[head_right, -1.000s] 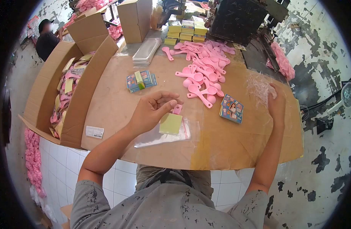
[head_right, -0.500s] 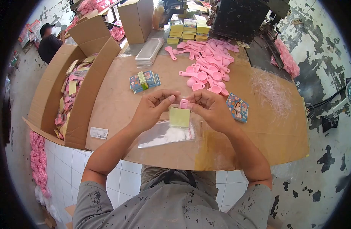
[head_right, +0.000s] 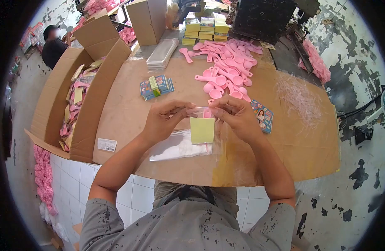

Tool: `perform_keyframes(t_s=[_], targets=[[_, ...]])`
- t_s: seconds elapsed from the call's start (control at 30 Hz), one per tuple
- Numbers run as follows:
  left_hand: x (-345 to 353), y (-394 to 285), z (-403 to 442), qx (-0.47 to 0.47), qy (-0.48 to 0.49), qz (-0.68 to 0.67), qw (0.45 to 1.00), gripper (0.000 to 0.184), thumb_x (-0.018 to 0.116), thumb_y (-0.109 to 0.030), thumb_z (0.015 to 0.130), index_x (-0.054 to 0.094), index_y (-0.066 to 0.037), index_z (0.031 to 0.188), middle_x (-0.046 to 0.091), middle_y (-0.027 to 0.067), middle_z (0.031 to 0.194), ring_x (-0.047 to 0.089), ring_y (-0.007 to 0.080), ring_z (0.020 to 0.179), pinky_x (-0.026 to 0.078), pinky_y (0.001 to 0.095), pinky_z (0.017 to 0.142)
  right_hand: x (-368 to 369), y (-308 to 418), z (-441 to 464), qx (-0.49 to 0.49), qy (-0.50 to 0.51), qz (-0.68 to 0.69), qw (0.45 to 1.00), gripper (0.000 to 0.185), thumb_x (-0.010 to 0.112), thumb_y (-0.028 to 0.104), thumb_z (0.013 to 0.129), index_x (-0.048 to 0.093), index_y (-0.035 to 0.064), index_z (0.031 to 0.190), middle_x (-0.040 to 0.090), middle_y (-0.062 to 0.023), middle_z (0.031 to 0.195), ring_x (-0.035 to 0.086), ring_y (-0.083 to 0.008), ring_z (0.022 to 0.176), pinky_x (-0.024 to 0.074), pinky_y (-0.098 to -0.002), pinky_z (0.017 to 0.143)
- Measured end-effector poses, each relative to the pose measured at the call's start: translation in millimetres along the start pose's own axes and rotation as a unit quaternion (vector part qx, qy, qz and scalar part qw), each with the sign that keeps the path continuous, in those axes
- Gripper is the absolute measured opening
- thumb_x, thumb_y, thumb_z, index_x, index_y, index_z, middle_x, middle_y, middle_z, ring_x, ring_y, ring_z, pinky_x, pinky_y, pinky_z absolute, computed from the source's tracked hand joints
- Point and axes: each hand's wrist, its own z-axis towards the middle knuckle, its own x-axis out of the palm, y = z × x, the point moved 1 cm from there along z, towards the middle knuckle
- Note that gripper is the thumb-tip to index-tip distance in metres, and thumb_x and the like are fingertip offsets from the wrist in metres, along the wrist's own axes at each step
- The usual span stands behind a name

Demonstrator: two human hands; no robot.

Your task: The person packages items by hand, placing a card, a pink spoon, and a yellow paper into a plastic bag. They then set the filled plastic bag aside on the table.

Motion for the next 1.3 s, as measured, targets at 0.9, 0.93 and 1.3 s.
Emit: perform_keyframes(t_s=[0.9, 0.93, 1.3], targets=[[4, 6, 5, -0.077, -0.006, -0.106, 0.991, 0.027, 0.068, -0.008, 0.102, 0.067, 0.002, 0.127, 0.077, 0.0116, 0.112, 0.073, 0.0132, 0.1, 0.059, 0.027, 0.081, -4, -6, 0, -0.005, 0.012, -0.029, 0.999, 0.019, 0.07, 0.004, 0.099, 0.066, 0.0011, 0.117, 0.071, -0.0023, 0.11, 0.068, -0.0097, 0.097, 0.055, -0.0258, 0.08], [4, 6, 5, -0.075, -0.007, -0.11, 0.991, 0.027, 0.068, -0.008, 0.102, 0.067, 0.002, 0.128, 0.077, 0.0116, 0.112, 0.073, 0.0132, 0.1, 0.059, 0.0269, 0.081, -3, -6, 0, -0.006, 0.01, -0.023, 1.0, 0.02, 0.07, 0.005, 0.099, 0.066, 0.0012, 0.118, 0.07, -0.0024, 0.111, 0.068, -0.0098, 0.098, 0.0547, -0.0258, 0.081], [0, 0, 5, -0.056, -0.014, -0.106, 0.993, 0.03, 0.068, -0.01, 0.102, 0.067, 0.002, 0.13, 0.076, 0.0102, 0.113, 0.072, 0.0122, 0.098, 0.059, 0.0269, 0.081, 20, -1, -6, -0.05, 0.022, 0.0, 0.999, 0.031, 0.067, 0.002, 0.1, 0.06, -0.0009, 0.13, 0.068, -0.0073, 0.122, 0.067, -0.0133, 0.105, 0.0535, -0.0283, 0.092]])
